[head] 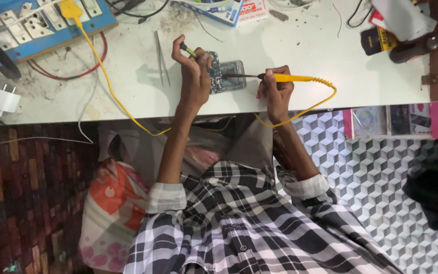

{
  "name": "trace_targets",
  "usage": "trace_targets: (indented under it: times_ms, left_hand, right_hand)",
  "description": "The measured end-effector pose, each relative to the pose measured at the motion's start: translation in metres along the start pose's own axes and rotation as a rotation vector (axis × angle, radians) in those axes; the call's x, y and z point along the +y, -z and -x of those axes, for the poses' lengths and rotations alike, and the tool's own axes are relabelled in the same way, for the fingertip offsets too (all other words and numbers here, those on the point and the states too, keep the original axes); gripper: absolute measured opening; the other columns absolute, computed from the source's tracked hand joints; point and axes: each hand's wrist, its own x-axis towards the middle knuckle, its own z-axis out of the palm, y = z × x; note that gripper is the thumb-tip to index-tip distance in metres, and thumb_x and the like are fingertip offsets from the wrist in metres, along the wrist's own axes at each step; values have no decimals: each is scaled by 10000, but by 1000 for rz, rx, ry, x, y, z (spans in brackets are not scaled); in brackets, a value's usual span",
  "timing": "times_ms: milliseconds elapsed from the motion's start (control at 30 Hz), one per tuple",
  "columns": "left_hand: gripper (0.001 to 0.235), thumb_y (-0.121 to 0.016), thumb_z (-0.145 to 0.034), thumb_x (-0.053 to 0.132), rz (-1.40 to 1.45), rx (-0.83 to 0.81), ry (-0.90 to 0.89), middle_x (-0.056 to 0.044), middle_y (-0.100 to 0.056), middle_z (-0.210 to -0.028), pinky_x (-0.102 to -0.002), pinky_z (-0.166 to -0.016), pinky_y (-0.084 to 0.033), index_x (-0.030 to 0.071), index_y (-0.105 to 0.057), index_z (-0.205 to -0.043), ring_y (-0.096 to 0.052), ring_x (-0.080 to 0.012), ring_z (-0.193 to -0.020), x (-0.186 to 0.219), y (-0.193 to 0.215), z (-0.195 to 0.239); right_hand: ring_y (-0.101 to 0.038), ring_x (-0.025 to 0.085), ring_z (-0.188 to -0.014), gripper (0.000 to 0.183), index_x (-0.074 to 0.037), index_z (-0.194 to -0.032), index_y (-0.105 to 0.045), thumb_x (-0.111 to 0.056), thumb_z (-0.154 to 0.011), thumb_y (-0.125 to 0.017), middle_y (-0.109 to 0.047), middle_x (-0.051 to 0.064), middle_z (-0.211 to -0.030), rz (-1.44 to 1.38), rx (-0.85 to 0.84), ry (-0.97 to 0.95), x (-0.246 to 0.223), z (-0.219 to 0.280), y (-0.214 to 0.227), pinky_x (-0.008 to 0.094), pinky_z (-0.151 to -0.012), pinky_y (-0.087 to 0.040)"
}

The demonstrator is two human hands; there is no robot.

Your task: The person uses a soldering iron and solder wire to solder components on a small circuit board. They hold the board with one hand and apply heat and solder with the other, working on various points across the board.

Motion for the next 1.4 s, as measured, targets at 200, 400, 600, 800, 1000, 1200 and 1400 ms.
trace_targets:
  times_ms: [200, 400, 600, 800, 1000, 1200, 1400]
  left_hand:
    - [493, -384, -1136, 78, 64, -4, 57, -45, -453, -877, -335, -827, -464, 130, -76, -1518, -470, -166, -829, 0, 1, -3]
    - [512, -415, -1142, 77, 95, 10, 13, -57, -483, -933, -336, -867, -472, 132, -71, -1518, -477, -170, -859, -9, -1, 1]
    - [501, -399, -1150, 106, 73, -2, -3, -47, -493, -931, -328, -837, -492, 130, -62, -1521, -489, -157, -855, -16, -1, 4]
    - [459, -396, -1193, 172, 139, 40, -10, -40, -482, -899, -317, -773, -476, 140, -92, -1535, -475, -140, -774, -19, 0, -3]
    - [465, -403, -1198, 216, 50, -2, -38, -53, -483, -838, -327, -745, -430, 162, -79, -1529, -473, -141, -756, -19, 4, -4]
    - [486, -411, -1167, 232, 79, -1, 2, -60, -520, -830, -331, -680, -407, 160, -72, -1508, -475, -152, -753, -22, 5, -3]
    - [477, -396, -1190, 243, 69, 18, -43, -49, -462, -811, -339, -731, -445, 169, -52, -1512, -496, -154, -768, -23, 3, -3]
  right_hand:
    - [-540, 118, -573, 223, -28, -1055, -485, -225, -1112, -571, -534, 36, -722, 35, 5, 22, -5, -2, -3, 261, -551, -437]
    - [-520, 121, -559, 266, -49, -999, -464, -248, -1121, -591, -488, 25, -726, -67, 93, 19, -1, -5, -3, 292, -504, -442]
    - [-512, 114, -594, 240, -54, -1023, -491, -245, -1138, -580, -479, 26, -741, -39, 69, 66, 2, 2, 1, 290, -542, -454]
    - [-549, 129, -612, 205, -33, -1024, -519, -207, -1113, -583, -508, 40, -743, -77, 163, 62, 5, -5, 1, 302, -540, -484]
    - [-540, 135, -584, 231, -34, -1028, -484, -223, -1130, -569, -497, 39, -719, -44, 28, 70, -1, -1, 1, 298, -545, -467]
    - [-666, 174, -648, 225, -16, -1078, -513, -230, -1123, -566, -665, 123, -774, 35, -38, 45, -7, 4, 2, 271, -596, -487]
    - [-674, 171, -659, 233, -20, -1083, -511, -242, -1138, -559, -691, 131, -768, 104, -78, 61, -5, -1, 2, 268, -617, -499]
